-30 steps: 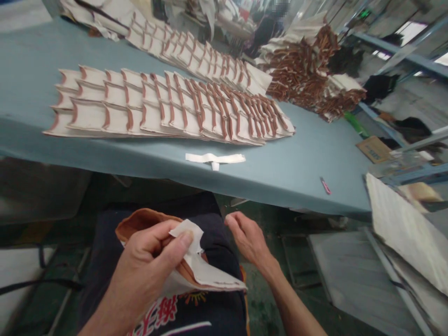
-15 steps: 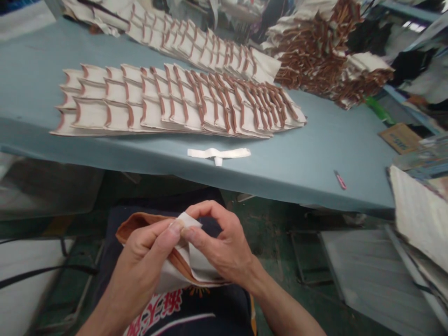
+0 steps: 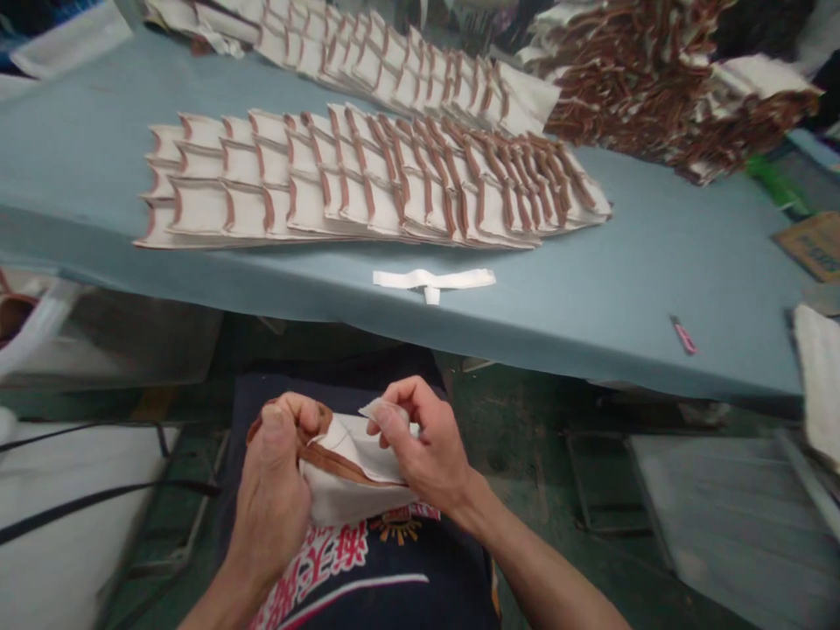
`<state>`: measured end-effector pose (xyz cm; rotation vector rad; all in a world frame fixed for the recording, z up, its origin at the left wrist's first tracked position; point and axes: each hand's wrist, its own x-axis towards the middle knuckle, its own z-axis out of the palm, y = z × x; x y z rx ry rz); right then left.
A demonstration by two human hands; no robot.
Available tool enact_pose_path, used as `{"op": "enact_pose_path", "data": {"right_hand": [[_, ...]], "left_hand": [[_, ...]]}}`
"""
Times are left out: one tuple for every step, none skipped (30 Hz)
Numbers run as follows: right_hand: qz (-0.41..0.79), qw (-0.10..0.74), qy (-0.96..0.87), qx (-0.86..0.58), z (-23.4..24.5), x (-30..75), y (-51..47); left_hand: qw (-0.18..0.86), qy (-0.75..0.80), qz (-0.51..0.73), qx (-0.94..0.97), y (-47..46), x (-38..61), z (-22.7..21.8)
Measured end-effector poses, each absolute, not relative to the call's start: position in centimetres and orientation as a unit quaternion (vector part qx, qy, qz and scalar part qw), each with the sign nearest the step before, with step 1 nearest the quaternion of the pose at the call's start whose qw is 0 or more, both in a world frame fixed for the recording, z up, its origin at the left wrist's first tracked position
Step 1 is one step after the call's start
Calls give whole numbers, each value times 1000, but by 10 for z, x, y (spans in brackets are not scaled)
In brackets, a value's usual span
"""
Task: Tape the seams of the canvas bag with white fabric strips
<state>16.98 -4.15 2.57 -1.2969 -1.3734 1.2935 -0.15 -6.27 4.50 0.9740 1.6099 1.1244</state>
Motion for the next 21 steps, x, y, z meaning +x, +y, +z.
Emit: {"op": "enact_pose_path", "data": {"right_hand": [[484, 395, -574, -529, 22, 169, -47], [453, 383, -595, -542, 19, 168, -53], [428, 378, -607, -552, 16, 167, -59], [410, 376, -613, -561, 13, 165, -64], [396, 376, -616, -568, 10, 164, -69], [383, 380, -617, -573, 7, 163, -72], [372, 387, -617, -576, 4, 162, -75], [365, 392, -616, -578, 0, 161, -76], [360, 397, -614, -580, -4, 161, -76], [358, 399, -610, -584, -7, 161, -75], [356, 400, -606, -588, -10, 162, -74], [355, 400, -602, -593, -12, 163, -73], [355, 400, -597, -597, -14, 164, -72], [355, 400, -594, -601, -15, 165, -71], [356, 400, -590, -604, -16, 166, -70], [359, 400, -587, -606, -16, 167, -69], [361, 400, -584, -607, -15, 167, -69], [364, 400, -581, -608, -14, 167, -68], [367, 401, -579, -608, -11, 168, -67], [368, 403, -577, -607, -8, 169, -66], [370, 405, -576, -606, -2, 170, -65]], "left_hand": [[441, 658, 452, 410, -62, -5, 40], [432, 665, 444, 417, -63, -9, 36], [428, 671, 434, 421, -63, -12, 31], [427, 676, 426, 423, -64, -15, 27], [427, 679, 422, 423, -65, -17, 24], [428, 679, 419, 424, -66, -20, 22], [435, 675, 414, 428, -68, -21, 20], [440, 670, 412, 433, -68, -23, 20], [448, 662, 405, 443, -69, -25, 20], [459, 650, 394, 459, -70, -26, 22], [469, 639, 382, 476, -70, -28, 25], [476, 630, 369, 490, -70, -29, 28], [480, 625, 358, 502, -70, -31, 32], [477, 622, 348, 514, -71, -32, 36], [468, 622, 343, 525, -71, -34, 39], [454, 623, 340, 538, -70, -36, 42], [438, 621, 337, 556, -70, -38, 44], [425, 617, 331, 573, -69, -39, 45], [414, 615, 328, 586, -67, -41, 47], [405, 615, 327, 591, -66, -42, 47], [401, 617, 328, 592, -64, -44, 48]]}}
